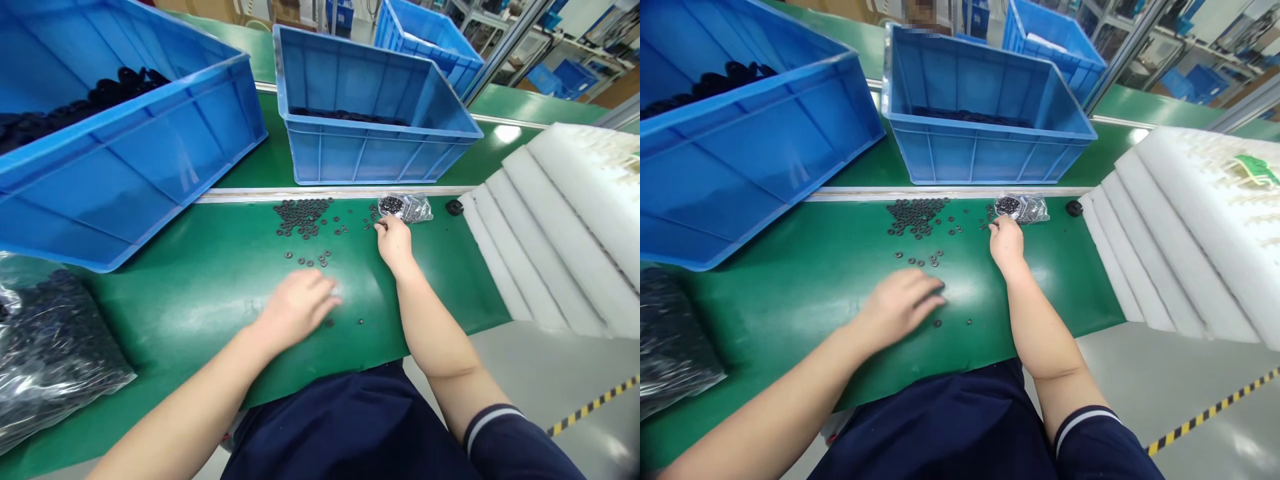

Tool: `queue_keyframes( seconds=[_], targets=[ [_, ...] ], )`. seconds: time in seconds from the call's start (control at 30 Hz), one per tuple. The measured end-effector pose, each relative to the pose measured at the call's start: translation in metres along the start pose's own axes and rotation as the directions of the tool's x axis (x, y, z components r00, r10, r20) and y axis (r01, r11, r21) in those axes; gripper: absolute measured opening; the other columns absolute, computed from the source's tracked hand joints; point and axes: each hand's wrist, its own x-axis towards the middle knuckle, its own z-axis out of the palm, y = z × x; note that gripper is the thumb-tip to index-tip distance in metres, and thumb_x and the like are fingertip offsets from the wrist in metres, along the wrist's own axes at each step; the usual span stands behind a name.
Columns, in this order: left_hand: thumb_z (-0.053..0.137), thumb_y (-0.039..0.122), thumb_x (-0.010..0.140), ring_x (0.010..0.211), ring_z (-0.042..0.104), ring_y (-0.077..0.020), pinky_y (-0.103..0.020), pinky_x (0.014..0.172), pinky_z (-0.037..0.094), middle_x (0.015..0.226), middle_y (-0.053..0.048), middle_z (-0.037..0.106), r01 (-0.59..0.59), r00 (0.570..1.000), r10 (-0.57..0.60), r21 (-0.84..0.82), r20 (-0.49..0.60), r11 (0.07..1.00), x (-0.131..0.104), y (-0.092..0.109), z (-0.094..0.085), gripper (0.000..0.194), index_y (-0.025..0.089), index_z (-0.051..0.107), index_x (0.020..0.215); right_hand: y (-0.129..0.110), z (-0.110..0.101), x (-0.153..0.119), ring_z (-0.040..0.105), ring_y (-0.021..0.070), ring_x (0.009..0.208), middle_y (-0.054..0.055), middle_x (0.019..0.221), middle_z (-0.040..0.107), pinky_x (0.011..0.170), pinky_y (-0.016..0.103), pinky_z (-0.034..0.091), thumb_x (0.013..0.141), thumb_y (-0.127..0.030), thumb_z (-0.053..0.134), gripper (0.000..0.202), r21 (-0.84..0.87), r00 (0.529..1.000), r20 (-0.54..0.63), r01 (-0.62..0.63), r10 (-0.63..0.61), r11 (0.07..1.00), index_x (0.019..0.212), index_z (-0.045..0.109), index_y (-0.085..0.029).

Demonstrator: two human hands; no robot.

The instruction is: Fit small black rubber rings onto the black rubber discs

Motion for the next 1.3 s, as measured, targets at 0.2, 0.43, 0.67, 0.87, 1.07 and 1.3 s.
queue_keyframes(
  seconds=[0.2, 0.43, 0.67, 0.87, 1.07, 1.3],
  targets=[
    [0.044, 0.012, 0.096, 0.067, 0.051, -0.0176, -0.033, 0.068, 0.040, 0.072, -0.003, 0.052, -0.296, 0.912, 0.304, -0.070, 0.277, 0.953, -0.007, 0.060, 0.036, 0.022, 0.018, 0.059, 0.081, 0.001, 0.002, 0.001, 0.062, 0.0253, 0.090, 0.011, 0.095, 0.071, 0.086, 0.036, 0.046, 0.088, -0.023, 0.054, 0.017, -0.003, 1.000, 0.026, 0.008, -0.008, 1.000, 0.091, 0.069, -0.017],
    [0.035, 0.010, 0.097, 0.072, 0.051, -0.0197, -0.035, 0.071, 0.043, 0.079, -0.005, 0.054, -0.197, 0.929, 0.201, -0.043, 0.311, 0.979, -0.008, 0.057, 0.037, 0.029, 0.018, 0.057, 0.080, -0.002, -0.002, -0.002, 0.064, 0.0245, 0.089, 0.010, 0.095, 0.072, 0.086, 0.037, 0.048, 0.084, -0.019, 0.055, 0.018, 0.081, 1.000, 0.008, 0.005, -0.006, 0.997, 0.092, 0.071, -0.016],
    [0.039, 0.010, 0.095, 0.083, 0.056, -0.0211, -0.037, 0.080, 0.048, 0.088, -0.007, 0.058, -0.041, 0.951, 0.056, -0.055, 0.303, 0.998, -0.006, 0.049, 0.029, 0.022, 0.016, 0.059, 0.087, -0.024, -0.005, -0.019, 0.064, 0.0177, 0.078, 0.002, 0.084, 0.071, 0.079, 0.030, 0.050, 0.082, -0.019, 0.062, 0.009, 0.238, 0.952, 0.225, 0.154, -0.209, 0.959, 0.086, 0.070, -0.021],
    [0.047, 0.020, 0.095, 0.086, 0.063, -0.0180, -0.032, 0.081, 0.052, 0.092, -0.007, 0.067, 0.157, 0.987, -0.161, -0.236, 0.003, 0.959, -0.002, -0.009, -0.005, 0.018, 0.019, 0.063, 0.100, -0.029, -0.007, -0.023, 0.062, 0.0183, 0.081, 0.004, 0.086, 0.068, 0.080, 0.031, 0.047, 0.083, -0.017, 0.066, 0.006, 0.125, 0.909, 0.296, 0.268, -0.293, 0.955, 0.085, 0.071, -0.019],
    [0.055, 0.025, 0.085, 0.077, 0.064, -0.0190, -0.032, 0.076, 0.051, 0.083, -0.004, 0.068, 0.475, 0.878, -0.477, -0.059, -0.038, 0.878, -0.008, -0.066, -0.036, 0.012, 0.021, 0.067, 0.086, -0.028, -0.012, -0.024, 0.063, 0.0188, 0.084, 0.005, 0.089, 0.068, 0.083, 0.032, 0.049, 0.081, -0.011, 0.063, 0.016, 0.156, 0.896, 0.335, 0.254, -0.293, 0.955, 0.090, 0.073, -0.020],
    [0.063, 0.027, 0.082, 0.072, 0.063, -0.0188, -0.032, 0.073, 0.051, 0.079, -0.003, 0.067, 0.475, 0.880, -0.475, -0.124, 0.027, 0.871, -0.007, -0.069, -0.027, 0.009, 0.021, 0.066, 0.087, -0.027, -0.015, -0.027, 0.061, 0.0142, 0.074, 0.004, 0.092, 0.066, 0.077, 0.029, 0.050, 0.080, -0.007, 0.062, 0.024, 0.253, 0.844, 0.390, 0.286, -0.368, 0.924, 0.099, 0.073, -0.017]
  ],
)
